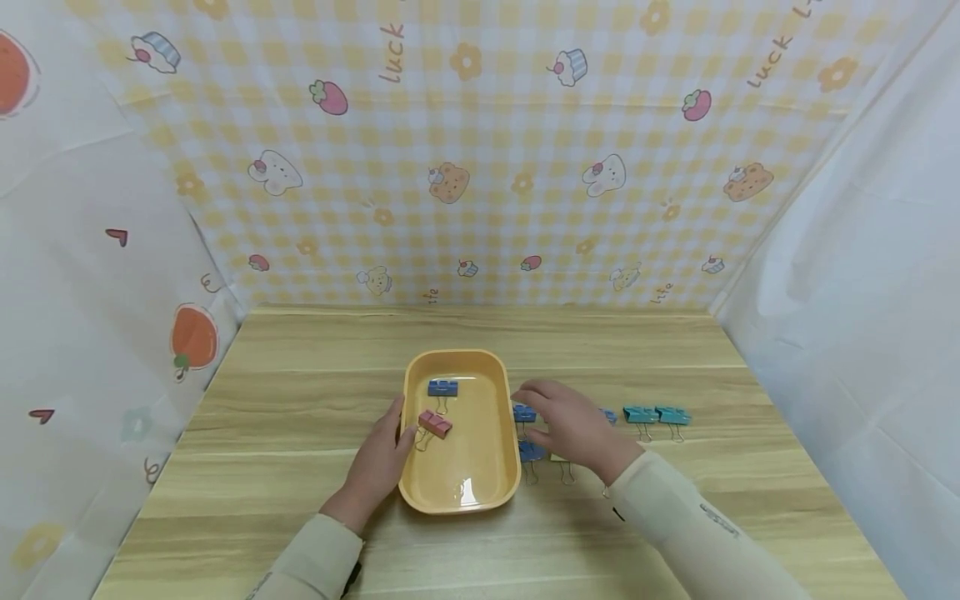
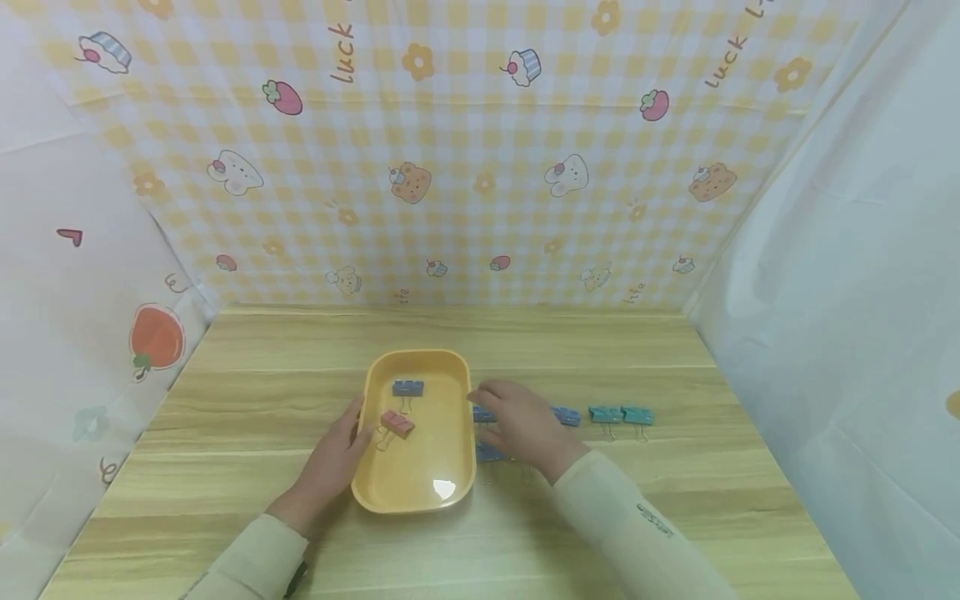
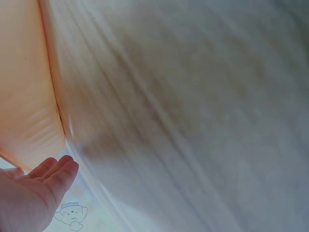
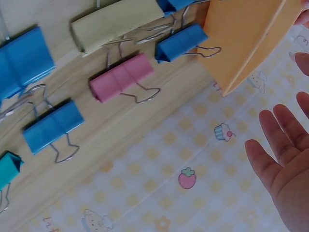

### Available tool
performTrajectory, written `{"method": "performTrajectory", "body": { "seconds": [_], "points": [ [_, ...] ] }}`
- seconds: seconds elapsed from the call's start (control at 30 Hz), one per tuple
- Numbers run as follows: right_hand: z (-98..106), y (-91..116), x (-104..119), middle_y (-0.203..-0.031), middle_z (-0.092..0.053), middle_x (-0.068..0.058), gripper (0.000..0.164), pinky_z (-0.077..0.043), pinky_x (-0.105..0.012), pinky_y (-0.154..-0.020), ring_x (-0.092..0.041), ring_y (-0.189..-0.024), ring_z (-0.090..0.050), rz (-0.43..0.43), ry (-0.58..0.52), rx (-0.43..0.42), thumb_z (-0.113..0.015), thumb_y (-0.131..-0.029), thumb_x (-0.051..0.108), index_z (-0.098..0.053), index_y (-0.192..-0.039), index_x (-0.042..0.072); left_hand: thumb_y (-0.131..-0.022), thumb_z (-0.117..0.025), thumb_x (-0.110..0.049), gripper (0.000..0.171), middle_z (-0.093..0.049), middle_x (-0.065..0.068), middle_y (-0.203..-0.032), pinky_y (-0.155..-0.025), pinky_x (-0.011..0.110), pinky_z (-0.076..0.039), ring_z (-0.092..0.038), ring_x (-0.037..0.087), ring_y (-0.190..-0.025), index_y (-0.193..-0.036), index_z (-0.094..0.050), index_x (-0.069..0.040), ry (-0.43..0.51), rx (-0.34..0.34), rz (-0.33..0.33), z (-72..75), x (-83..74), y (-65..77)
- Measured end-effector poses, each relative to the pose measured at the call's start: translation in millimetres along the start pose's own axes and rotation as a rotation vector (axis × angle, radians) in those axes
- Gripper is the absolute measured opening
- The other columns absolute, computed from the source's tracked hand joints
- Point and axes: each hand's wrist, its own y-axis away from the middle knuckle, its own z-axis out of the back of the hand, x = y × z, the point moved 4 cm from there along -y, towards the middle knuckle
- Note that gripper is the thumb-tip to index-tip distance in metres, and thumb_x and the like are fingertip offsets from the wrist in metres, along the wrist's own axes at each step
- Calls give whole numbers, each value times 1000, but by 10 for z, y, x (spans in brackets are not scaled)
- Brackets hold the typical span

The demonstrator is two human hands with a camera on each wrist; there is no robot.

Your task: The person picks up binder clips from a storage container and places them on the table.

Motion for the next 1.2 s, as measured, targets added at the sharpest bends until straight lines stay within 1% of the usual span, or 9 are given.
{"method": "performTrajectory", "body": {
  "seconds": [0.17,0.23,0.33,0.4,0.57,0.67,0.8,0.97,1.2],
  "points": [
    [-35,-100,62,-132,-58,-5,49,-49,-41,-98,-25,-121,-55,-45,-24,52,-77,-83,26,-61,-129,16,-103,-45,-25,63,-28,24,-154,-113,55,-25,-28,40,-140,-154,-16,-3,-5,-6,-3,-2,2,-1],
    [-45,-137,94,-133,-57,-6,50,-48,-42,-99,-25,-122,-55,-47,-32,68,-76,-84,26,-60,-130,16,-103,-44,-25,62,-28,24,-154,-113,54,-25,-28,40,-140,-154,-16,-3,-5,-6,-4,0,-1,-1],
    [-59,-191,148,-133,-57,-6,50,-47,-42,-100,-25,-122,-54,-32,-35,81,-75,-84,22,-59,-131,17,-103,-44,-25,62,-28,25,-153,-113,55,-25,-28,41,-140,-154,-17,-2,-5,-9,-13,2,-9,1],
    [-69,-230,187,-132,-57,-7,51,-48,-41,-99,-25,-121,-55,-2,-33,77,-76,-84,22,-59,-131,16,-103,-44,-25,62,-28,25,-153,-113,55,-25,-28,41,-140,-154,-17,-2,-6,-8,-16,4,-15,3],
    [-92,-338,298,-128,-59,-6,51,-50,-38,-97,-23,-117,-57,66,-16,74,-76,-83,23,-58,-130,14,-103,-45,-25,63,-29,26,-153,-113,55,-25,-29,41,-140,-154,-17,-2,-7,-7,-14,2,-14,5],
    [-120,-407,365,-127,-59,-5,51,-49,-38,-97,-23,-117,-57,82,-20,83,-76,-84,24,-58,-131,13,-103,-45,-25,63,-28,25,-153,-113,55,-24,-28,41,-140,-154,-16,-3,-7,-7,-9,-2,-9,-3],
    [-182,-494,442,-131,-57,-6,53,-49,-38,-98,-23,-119,-56,87,-20,104,-75,-85,24,-56,-133,13,-103,-44,-25,62,-27,24,-154,-114,54,-24,-27,40,-141,-154,-16,-3,-8,-5,-7,-6,1,-9],
    [-243,-587,516,-135,-55,-6,56,-49,-38,-98,-22,-123,-54,70,-15,130,-74,-85,26,-54,-136,14,-103,-44,-25,62,-27,25,-154,-114,55,-24,-27,41,-140,-154,-16,-2,-16,-1,-13,4,-1,-8],
    [-328,-683,586,-137,-54,-6,55,-48,-35,-99,-22,-126,-51,71,-24,161,-72,-86,24,-54,-137,14,-103,-43,-25,63,-28,26,-153,-113,55,-24,-28,41,-140,-154,-15,-2,-22,6,-30,6,0,-11]
  ]
}}
